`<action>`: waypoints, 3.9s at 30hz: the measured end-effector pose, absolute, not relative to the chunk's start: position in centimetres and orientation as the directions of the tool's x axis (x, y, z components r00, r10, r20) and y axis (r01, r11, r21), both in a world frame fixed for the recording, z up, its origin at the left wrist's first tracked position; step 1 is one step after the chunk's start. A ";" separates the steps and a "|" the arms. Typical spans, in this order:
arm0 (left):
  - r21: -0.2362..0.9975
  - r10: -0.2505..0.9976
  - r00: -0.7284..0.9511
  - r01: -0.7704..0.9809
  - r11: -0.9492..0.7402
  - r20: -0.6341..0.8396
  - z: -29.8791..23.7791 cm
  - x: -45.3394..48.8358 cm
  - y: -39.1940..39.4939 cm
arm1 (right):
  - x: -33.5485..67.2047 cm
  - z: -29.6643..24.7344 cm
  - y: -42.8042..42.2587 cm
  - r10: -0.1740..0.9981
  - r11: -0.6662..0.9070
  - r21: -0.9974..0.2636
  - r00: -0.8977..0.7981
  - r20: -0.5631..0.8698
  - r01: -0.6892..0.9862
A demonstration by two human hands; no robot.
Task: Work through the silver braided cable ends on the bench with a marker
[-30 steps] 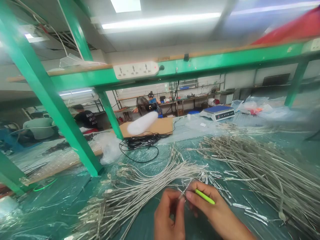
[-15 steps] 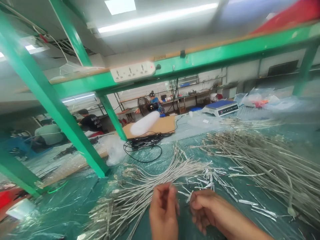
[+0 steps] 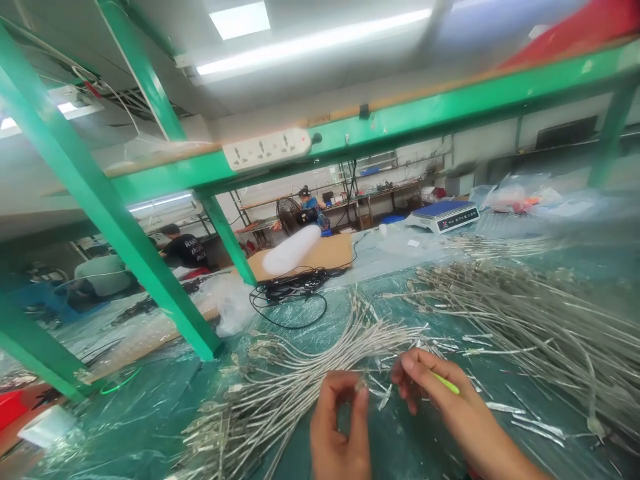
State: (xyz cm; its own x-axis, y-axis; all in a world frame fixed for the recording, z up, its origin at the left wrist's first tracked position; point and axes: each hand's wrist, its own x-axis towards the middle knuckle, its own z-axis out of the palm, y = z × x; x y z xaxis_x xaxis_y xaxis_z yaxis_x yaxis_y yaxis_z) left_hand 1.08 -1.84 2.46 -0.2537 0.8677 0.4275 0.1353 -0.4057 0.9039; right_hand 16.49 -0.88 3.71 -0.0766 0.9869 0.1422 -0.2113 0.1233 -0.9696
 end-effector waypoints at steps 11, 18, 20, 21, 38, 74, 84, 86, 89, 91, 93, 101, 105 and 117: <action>0.815 0.815 -0.152 0.280 -0.508 0.560 2.8 1.6 -2.3 | 17.2 5.0 -1.3 0.971 0.190 -0.970 -0.119 0.208 -0.151; 0.721 0.756 -0.022 0.321 -0.615 0.655 2.8 1.4 -2.2 | 17.2 5.2 -1.5 0.932 0.214 -0.977 -0.303 0.201 0.011; 0.697 0.742 0.010 0.336 -0.634 0.670 2.7 1.3 -2.1 | 17.0 5.0 -1.5 0.934 0.232 -0.971 -0.293 0.203 0.067; 0.687 0.737 0.019 0.345 -0.639 0.676 2.6 1.2 -2.0 | 17.0 4.9 -1.5 0.940 0.234 -0.968 -0.276 0.201 0.092; 0.573 0.704 0.118 0.494 -0.654 0.701 2.0 0.1 -1.4 | 16.9 4.3 -1.2 0.952 0.241 -0.939 -0.247 0.180 0.247; 0.965 0.944 0.325 -0.259 0.041 0.047 1.1 -0.1 -0.2 | 17.2 4.7 -1.3 0.935 0.299 -0.948 -0.230 0.269 0.106; 0.975 0.942 0.331 -0.223 0.013 0.063 0.4 0.3 -0.1 | 16.6 4.2 -1.3 0.926 0.367 -0.896 -0.188 0.327 0.251; 0.977 0.955 0.291 -0.214 0.014 0.050 0.4 0.2 0.0 | 16.4 4.1 -1.5 0.913 0.407 -0.853 -0.185 0.365 0.327; 0.978 0.974 0.222 -0.208 -0.007 0.054 0.5 0.2 0.0 | 16.2 4.1 -1.8 0.897 0.441 -0.817 -0.211 0.388 0.372; 0.979 0.982 0.181 -0.202 -0.023 0.060 0.5 0.2 0.0 | 16.2 4.3 -2.0 0.892 0.450 -0.819 -0.212 0.398 0.355; 0.982 0.989 0.128 -0.182 -0.048 0.072 0.7 0.1 0.1 | 16.3 4.4 -2.2 0.888 0.460 -0.827 -0.195 0.417 0.323; 0.983 0.981 -0.070 -0.034 -0.182 0.180 1.8 -0.2 -0.2 | 16.8 4.5 -1.8 0.929 0.363 -0.903 -0.018 0.369 0.231; 0.972 0.968 -0.088 0.015 -0.235 0.235 2.1 0.2 -0.6 | 16.8 4.6 -1.7 0.948 0.316 -0.938 -0.079 0.307 0.142; 0.899 0.908 0.028 0.129 -0.418 0.418 0.2 0.3 -0.6 | 15.9 3.2 -1.7 0.883 0.468 -0.831 -0.202 0.425 0.301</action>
